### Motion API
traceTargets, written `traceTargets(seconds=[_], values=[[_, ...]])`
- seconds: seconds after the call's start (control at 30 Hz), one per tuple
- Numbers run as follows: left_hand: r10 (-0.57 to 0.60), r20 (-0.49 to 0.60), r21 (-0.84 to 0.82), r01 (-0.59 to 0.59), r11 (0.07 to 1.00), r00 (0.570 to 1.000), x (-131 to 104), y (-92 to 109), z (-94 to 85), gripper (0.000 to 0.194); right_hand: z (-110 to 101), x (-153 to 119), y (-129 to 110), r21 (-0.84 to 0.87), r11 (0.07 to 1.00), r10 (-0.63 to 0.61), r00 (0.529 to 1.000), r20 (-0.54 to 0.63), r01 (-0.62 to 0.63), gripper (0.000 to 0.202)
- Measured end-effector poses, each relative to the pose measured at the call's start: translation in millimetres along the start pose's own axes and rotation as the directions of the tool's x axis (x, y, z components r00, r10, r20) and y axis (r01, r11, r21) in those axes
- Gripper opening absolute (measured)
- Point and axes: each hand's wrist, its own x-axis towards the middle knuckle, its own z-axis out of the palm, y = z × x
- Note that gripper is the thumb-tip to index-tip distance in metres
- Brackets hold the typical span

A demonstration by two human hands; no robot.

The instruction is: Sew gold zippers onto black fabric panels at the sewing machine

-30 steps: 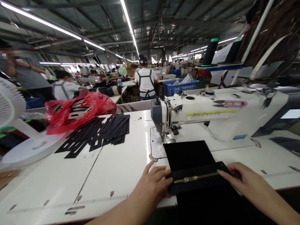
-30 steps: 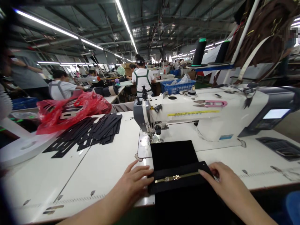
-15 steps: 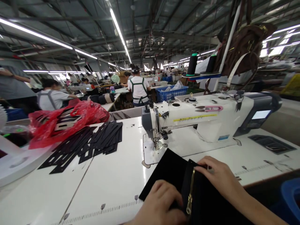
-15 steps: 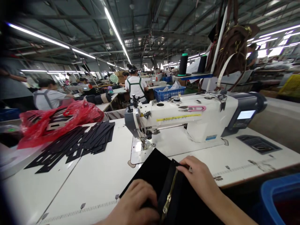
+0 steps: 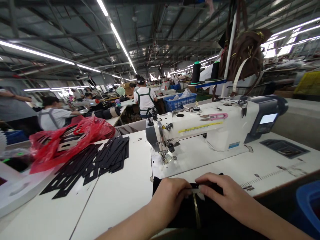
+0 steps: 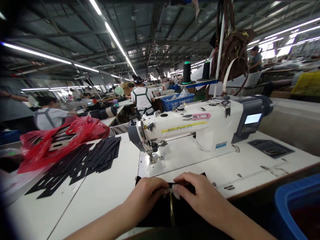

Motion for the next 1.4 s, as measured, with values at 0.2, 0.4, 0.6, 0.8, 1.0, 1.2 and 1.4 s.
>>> traceTargets(seconds=[0.2, 0.4, 0.6, 0.8, 1.0, 1.2, 1.4], values=[[-0.035, -0.013, -0.041, 0.035, 0.999, 0.999, -3.8, 1.8, 2.4, 0.018, 6.8, 2.5, -7.2, -0.055, 0.998, -0.014, 1.0, -0.013, 0.013, 0.007], [-0.12, -0.026, -0.082, 0.118, 0.99, 0.992, -15.8, 4.0, -4.1, 0.053, 10.6, 0.4, -4.6, 0.012, 1.0, 0.022, 0.999, -0.036, -0.022, 0.007], [-0.055, 0.068, 0.07, 0.05, 0.996, 0.996, -31.7, 11.0, -21.6, 0.086, 7.4, -6.5, 0.6, -0.068, 0.998, -0.013, 0.99, -0.144, 0.003, 0.016], [-0.13, -0.148, 0.046, 0.138, 0.989, 0.98, -68.4, -0.6, -41.1, 0.082, -9.7, -19.9, 11.3, -0.16, 0.987, -0.04, 0.961, -0.275, -0.005, 0.028], [-0.306, -0.1, -0.443, 0.233, 0.866, 0.947, -85.2, -18.6, -21.5, 0.061, -9.4, -26.7, 0.7, -0.097, 0.992, 0.056, 0.974, -0.219, -0.079, 0.031], [-0.5, -0.13, -0.813, 0.197, 0.548, 0.856, -74.6, -23.5, -7.3, 0.031, -4.9, -31.1, 0.1, -0.059, 0.99, 0.11, 0.972, -0.206, -0.124, 0.032], [-0.559, -0.126, -0.9, 0.142, 0.412, 0.82, -79.8, -23.4, 2.0, 0.034, -4.8, -32.9, 0.9, 0.029, 0.969, 0.249, 0.958, -0.145, -0.247, 0.038]])
